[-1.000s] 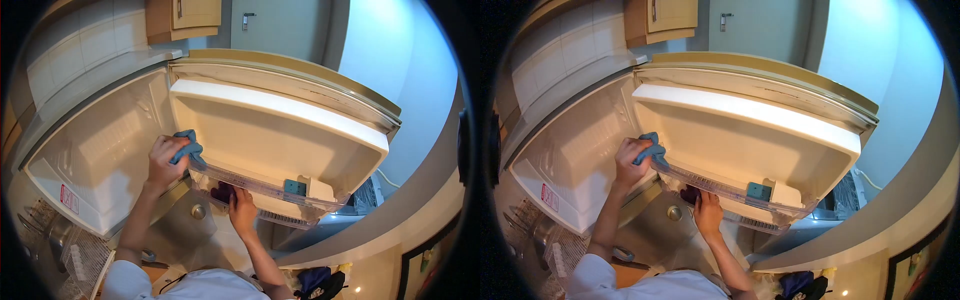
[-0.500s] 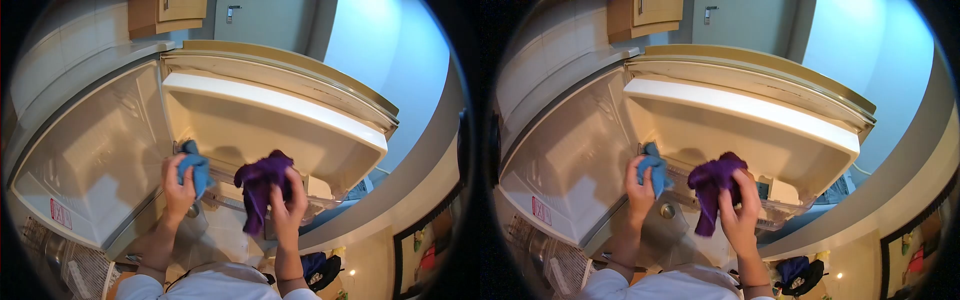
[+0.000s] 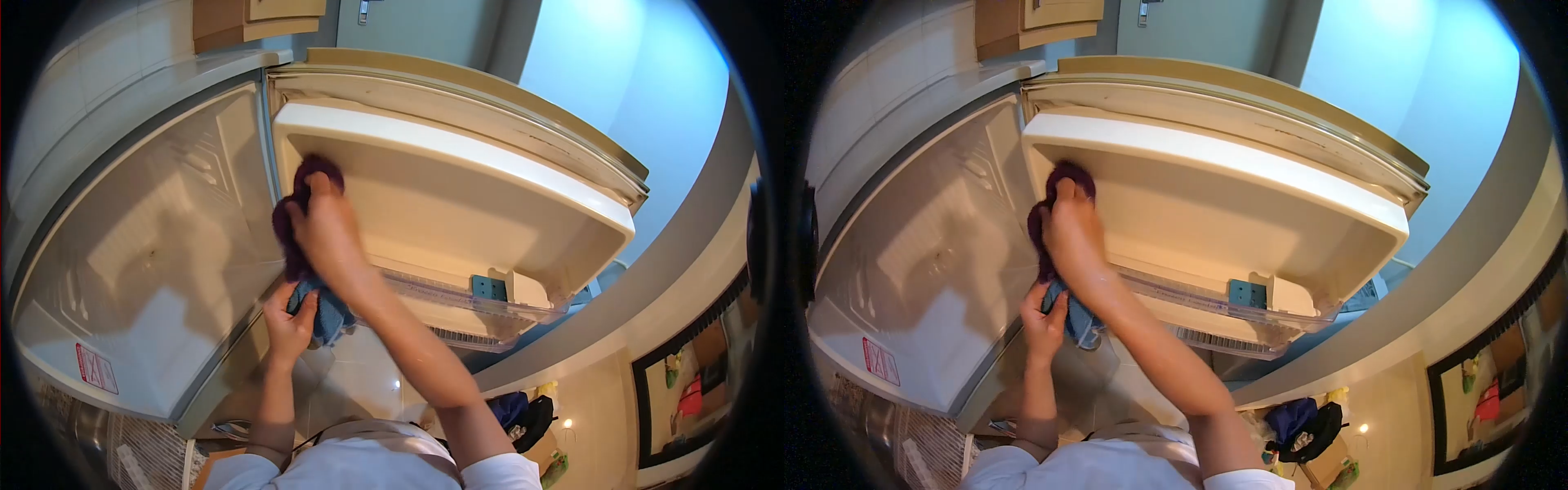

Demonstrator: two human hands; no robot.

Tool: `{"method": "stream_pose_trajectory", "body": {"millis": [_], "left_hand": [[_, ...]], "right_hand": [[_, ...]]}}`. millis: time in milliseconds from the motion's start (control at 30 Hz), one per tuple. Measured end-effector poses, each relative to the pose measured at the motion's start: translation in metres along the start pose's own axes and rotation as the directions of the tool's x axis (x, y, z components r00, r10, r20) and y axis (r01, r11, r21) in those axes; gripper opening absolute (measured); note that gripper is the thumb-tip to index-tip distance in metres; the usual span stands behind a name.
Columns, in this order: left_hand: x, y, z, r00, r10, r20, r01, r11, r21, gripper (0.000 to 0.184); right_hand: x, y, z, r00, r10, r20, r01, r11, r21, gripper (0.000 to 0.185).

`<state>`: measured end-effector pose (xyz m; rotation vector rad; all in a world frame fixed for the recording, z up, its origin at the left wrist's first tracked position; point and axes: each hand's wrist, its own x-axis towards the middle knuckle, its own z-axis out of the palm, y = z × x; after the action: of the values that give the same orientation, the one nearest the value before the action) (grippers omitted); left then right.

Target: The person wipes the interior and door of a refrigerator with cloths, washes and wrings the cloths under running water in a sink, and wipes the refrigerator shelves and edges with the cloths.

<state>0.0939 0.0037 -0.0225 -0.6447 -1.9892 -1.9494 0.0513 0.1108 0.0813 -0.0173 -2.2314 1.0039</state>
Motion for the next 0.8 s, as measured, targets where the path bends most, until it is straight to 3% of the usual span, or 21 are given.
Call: {"method": "stream_pose_trajectory", "body": {"millis": [33, 100, 133, 167, 200, 267, 300, 333, 400, 433, 500, 567, 633, 667, 700, 800], "left_hand": [[0.0, -0.005, 0.004, 0.995, 0.094, -0.024, -0.093, 0.995, 0.028, 0.023], [0.003, -0.007, 0.008, 0.992, 0.122, -0.041, -0.12, 0.991, 0.059, 0.023], [0.001, -0.006, 0.01, 0.988, 0.142, -0.059, -0.136, 0.986, 0.101, 0.024], [-0.001, 0.001, 0.011, 0.998, -0.011, -0.055, 0.013, 0.999, 0.034, 0.024], [-0.001, -0.002, 0.007, 0.999, -0.011, -0.052, 0.014, 0.999, 0.041, 0.024], [0.002, -0.009, 0.005, 0.987, 0.161, 0.006, -0.161, 0.981, 0.106, 0.024], [0.003, -0.001, 0.006, 0.992, 0.127, 0.019, -0.128, 0.99, 0.059, 0.025], [0.001, 0.0, 0.008, 0.992, 0.123, 0.016, -0.124, 0.991, 0.057, 0.025], [-0.002, -0.001, 0.01, 0.989, 0.142, 0.033, -0.144, 0.986, 0.082, 0.025], [-0.003, -0.004, 0.009, 0.99, 0.14, 0.035, -0.143, 0.986, 0.083, 0.025], [-0.007, -0.014, 0.006, 0.983, 0.113, 0.142, -0.124, 0.99, 0.068, 0.024], [-0.008, -0.018, 0.007, 0.988, 0.09, 0.125, -0.098, 0.993, 0.06, 0.024], [-0.007, -0.022, 0.012, 0.993, 0.069, 0.099, -0.075, 0.996, 0.055, 0.024], [-0.006, -0.024, 0.013, 0.993, 0.068, 0.1, -0.076, 0.994, 0.076, 0.024], [-0.003, -0.024, 0.014, 0.992, 0.071, 0.101, -0.081, 0.992, 0.094, 0.024], [0.003, -0.023, 0.02, 0.996, 0.049, 0.072, -0.055, 0.995, 0.084, 0.024]], "right_hand": [[-0.002, 0.004, 0.0, 1.0, 0.005, -0.001, -0.005, 1.0, -0.003, 0.029], [-0.005, 0.013, -0.016, 0.949, 0.024, 0.313, 0.014, 0.993, -0.119, 0.032], [0.001, 0.021, -0.032, 0.923, -0.036, 0.383, 0.082, 0.991, -0.104, 0.031], [0.012, 0.033, -0.047, 0.852, -0.012, 0.523, -0.005, 1.0, 0.03, 0.03], [0.02, 0.041, -0.06, 0.767, -0.016, 0.641, -0.108, 0.982, 0.153, 0.029], [0.022, 0.035, -0.081, 0.809, 0.064, 0.584, -0.152, 0.983, 0.102, 0.032], [0.02, 0.033, -0.081, 0.889, 0.061, 0.454, -0.027, 0.996, -0.083, 0.032], [0.017, 0.032, -0.072, 0.887, 0.063, 0.458, -0.027, 0.996, -0.086, 0.032], [0.012, 0.027, -0.04, 0.98, 0.044, 0.196, 0.004, 0.971, -0.24, 0.03], [0.014, 0.02, -0.028, 0.958, 0.153, 0.244, -0.082, 0.957, -0.279, 0.029], [0.005, 0.026, -0.006, 0.975, 0.105, 0.195, -0.058, 0.971, -0.231, 0.027], [0.004, 0.031, -0.008, 0.976, 0.107, 0.192, -0.069, 0.978, -0.197, 0.026], [0.009, 0.047, -0.034, 0.838, -0.11, 0.534, 0.032, 0.988, 0.153, 0.027], [0.012, 0.056, -0.048, 0.811, -0.121, 0.573, -0.004, 0.977, 0.212, 0.029], [0.016, 0.052, -0.069, 0.805, 0.033, 0.593, 0.011, 0.998, -0.07, 0.029], [0.016, 0.039, -0.098, 0.898, 0.229, 0.377, -0.046, 0.899, -0.436, 0.026]]}}
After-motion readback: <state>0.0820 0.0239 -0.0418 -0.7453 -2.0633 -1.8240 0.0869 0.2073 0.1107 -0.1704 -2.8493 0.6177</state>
